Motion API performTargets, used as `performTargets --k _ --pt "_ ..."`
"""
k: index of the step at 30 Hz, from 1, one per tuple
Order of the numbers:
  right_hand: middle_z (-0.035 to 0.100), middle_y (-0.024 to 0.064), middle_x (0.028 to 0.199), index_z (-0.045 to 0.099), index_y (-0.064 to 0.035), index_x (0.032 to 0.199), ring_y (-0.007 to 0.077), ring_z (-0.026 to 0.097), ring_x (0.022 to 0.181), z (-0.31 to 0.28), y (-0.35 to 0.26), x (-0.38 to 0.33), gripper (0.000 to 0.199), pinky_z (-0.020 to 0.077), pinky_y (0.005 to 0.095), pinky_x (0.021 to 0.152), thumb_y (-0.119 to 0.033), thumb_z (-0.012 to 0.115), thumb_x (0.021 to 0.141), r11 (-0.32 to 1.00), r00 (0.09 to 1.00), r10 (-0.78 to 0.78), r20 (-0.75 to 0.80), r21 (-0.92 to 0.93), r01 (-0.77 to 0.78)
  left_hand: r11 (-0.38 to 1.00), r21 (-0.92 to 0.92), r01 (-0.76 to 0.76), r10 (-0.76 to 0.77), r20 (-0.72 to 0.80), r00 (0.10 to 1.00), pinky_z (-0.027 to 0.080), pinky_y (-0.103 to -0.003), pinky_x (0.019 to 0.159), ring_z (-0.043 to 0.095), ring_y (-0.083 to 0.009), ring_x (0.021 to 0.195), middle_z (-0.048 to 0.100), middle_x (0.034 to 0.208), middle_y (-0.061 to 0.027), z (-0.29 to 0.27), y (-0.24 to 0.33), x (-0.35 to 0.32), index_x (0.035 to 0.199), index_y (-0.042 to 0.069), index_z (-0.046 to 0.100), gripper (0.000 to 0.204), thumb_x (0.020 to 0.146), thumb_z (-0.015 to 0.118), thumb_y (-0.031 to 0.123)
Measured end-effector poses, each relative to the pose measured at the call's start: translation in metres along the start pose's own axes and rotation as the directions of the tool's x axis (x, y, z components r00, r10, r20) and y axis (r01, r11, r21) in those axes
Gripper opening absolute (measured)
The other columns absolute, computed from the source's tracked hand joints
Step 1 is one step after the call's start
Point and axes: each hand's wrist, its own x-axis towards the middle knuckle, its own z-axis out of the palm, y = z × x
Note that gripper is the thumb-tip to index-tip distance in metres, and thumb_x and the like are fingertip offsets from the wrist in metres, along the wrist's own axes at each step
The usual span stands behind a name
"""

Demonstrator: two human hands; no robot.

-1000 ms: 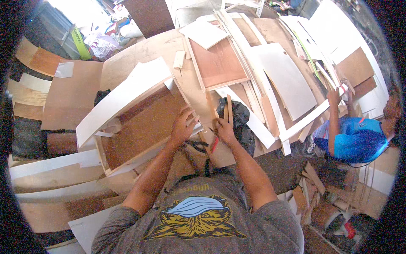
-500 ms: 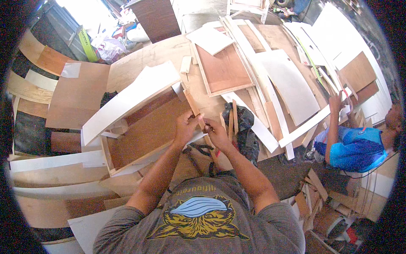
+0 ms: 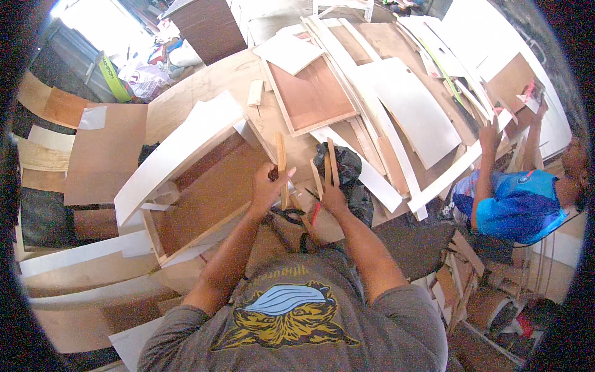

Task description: The person attaches thin wooden strips to the edges of a wooden box using glue and a small hammer. They measure the box with a tape measure and cut a strip to length using a small hand saw.

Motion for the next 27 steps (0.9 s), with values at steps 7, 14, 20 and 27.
performTargets --k 7,14,20,27 --pt "0.067 0.0246 0.105 0.058 -0.0161 0.131 0.0451 0.064 0.102 0.015 0.015 -0.013 0.049 0.0523 0.0502 0.089 -0.020 0.073 0.084 0.991 0.985 -0.133 -0.107 0.012 0.135 0.995 -0.052 0.090 -0.092 -0.036 0.995 0.048 -0.026 0.058 0.059 -0.0091 0.063 0.066 0.074 -0.0031 0.005 -0.005 -0.004 0.090 0.001 0.064 0.038 0.084 0.084 0.032" --pt "0.066 0.0242 0.097 0.055 -0.0115 0.125 0.0433 0.065 0.099 0.014 0.030 0.004 0.041 0.0508 0.0501 0.085 -0.014 0.068 0.086 0.963 0.979 -0.134 -0.153 0.212 0.165 0.995 -0.056 0.085 -0.087 -0.039 0.995 0.047 -0.028 0.063 0.057 -0.0103 0.070 0.064 0.079 -0.0030 0.005 -0.020 0.002 0.095 -0.001 0.066 0.037 0.087 0.081 0.032" --pt "0.065 0.0096 0.080 0.053 -0.0113 0.125 0.0157 0.058 0.050 0.027 0.069 0.039 0.033 0.0423 0.0302 0.038 -0.017 0.055 0.092 0.579 0.959 0.279 0.048 0.788 -0.208 0.991 -0.130 0.041 -0.042 -0.003 0.999 0.047 -0.028 0.058 0.057 -0.0100 0.066 0.064 0.078 -0.0027 0.010 -0.022 0.007 0.096 -0.001 0.066 0.034 0.091 0.077 0.031" --pt "0.060 0.0045 0.075 0.058 -0.0087 0.113 0.0137 0.051 0.049 -0.015 0.038 0.027 0.025 0.0403 0.0290 0.042 -0.030 0.051 0.102 0.499 0.948 0.248 0.200 0.812 -0.302 0.981 -0.144 0.133 -0.127 0.051 0.991 0.047 -0.026 0.063 0.056 -0.0061 0.072 0.064 0.079 0.0004 0.000 -0.026 0.006 0.101 -0.003 0.069 0.032 0.097 0.071 0.028"
